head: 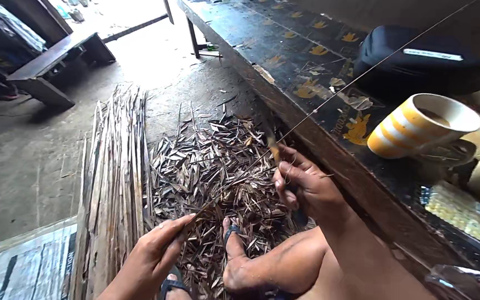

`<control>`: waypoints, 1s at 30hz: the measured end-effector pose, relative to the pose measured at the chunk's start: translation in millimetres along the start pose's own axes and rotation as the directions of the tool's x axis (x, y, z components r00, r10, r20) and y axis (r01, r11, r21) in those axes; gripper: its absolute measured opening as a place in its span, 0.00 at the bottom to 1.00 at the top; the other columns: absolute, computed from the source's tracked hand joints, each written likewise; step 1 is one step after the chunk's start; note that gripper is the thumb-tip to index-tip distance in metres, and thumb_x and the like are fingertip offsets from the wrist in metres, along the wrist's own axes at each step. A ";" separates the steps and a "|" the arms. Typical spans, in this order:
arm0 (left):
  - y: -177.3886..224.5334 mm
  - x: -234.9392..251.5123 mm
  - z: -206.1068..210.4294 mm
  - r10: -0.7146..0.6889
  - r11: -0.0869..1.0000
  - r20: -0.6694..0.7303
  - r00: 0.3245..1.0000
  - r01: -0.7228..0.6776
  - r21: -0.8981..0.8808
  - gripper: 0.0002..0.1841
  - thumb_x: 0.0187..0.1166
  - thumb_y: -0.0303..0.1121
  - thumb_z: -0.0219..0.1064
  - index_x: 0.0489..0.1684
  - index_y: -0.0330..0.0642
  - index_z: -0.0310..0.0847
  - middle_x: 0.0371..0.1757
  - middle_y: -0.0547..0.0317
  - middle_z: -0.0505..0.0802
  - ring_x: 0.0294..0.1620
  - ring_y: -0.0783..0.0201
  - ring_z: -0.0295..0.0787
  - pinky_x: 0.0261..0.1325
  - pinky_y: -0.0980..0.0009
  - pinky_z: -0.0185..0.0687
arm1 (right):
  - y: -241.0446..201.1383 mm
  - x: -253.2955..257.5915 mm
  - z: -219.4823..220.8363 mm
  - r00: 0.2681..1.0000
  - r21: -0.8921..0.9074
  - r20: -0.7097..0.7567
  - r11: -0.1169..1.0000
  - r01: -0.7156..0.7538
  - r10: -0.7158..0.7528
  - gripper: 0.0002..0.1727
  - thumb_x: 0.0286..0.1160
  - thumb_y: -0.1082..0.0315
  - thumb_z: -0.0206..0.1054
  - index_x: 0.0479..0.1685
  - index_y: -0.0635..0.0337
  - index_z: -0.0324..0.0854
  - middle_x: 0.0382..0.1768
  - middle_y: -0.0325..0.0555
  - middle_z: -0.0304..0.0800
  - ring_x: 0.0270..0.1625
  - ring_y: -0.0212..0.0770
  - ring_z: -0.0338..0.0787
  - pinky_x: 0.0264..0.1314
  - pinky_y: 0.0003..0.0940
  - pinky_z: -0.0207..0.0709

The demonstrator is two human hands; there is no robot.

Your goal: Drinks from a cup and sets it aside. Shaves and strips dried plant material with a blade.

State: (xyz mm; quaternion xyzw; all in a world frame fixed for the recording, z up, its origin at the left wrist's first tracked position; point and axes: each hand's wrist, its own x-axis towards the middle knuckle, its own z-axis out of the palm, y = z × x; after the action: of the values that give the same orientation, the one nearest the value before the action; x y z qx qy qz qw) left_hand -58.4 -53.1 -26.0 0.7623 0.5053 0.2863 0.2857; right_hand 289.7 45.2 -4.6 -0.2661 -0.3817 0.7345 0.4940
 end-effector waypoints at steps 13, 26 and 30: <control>16.5 9.6 7.5 -0.006 1.000 -0.002 1.000 0.006 -0.022 0.20 0.89 0.40 0.51 0.71 0.53 0.85 0.44 0.70 0.92 0.42 0.80 0.85 0.49 0.80 0.82 | 63.4 -14.3 48.0 0.896 0.028 0.337 0.948 -0.316 0.289 0.27 0.89 0.71 0.55 0.87 0.57 0.62 0.29 0.44 0.87 0.18 0.29 0.80 0.20 0.23 0.77; 36.3 8.7 4.2 -0.122 0.945 0.069 0.990 0.137 -0.297 0.19 0.91 0.42 0.53 0.69 0.50 0.85 0.39 0.70 0.90 0.30 0.77 0.83 0.34 0.80 0.83 | 46.5 -11.1 41.2 0.922 -0.012 0.308 0.969 -0.245 0.237 0.27 0.89 0.71 0.55 0.86 0.58 0.62 0.30 0.42 0.88 0.20 0.30 0.82 0.20 0.23 0.79; 34.0 7.7 7.5 -0.125 0.951 0.081 0.989 0.143 -0.273 0.19 0.91 0.39 0.53 0.69 0.49 0.85 0.42 0.69 0.91 0.31 0.77 0.84 0.35 0.79 0.84 | 55.0 -14.1 44.0 0.920 0.070 0.292 0.954 -0.291 0.259 0.25 0.87 0.72 0.58 0.82 0.59 0.66 0.38 0.50 0.94 0.26 0.39 0.92 0.26 0.32 0.89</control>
State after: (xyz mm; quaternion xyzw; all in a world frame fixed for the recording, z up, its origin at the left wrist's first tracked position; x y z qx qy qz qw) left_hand -29.8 -58.1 -5.3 0.6871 0.5016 0.3104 0.4243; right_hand 232.4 6.8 -24.7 -0.1825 -0.3647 0.8470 0.3410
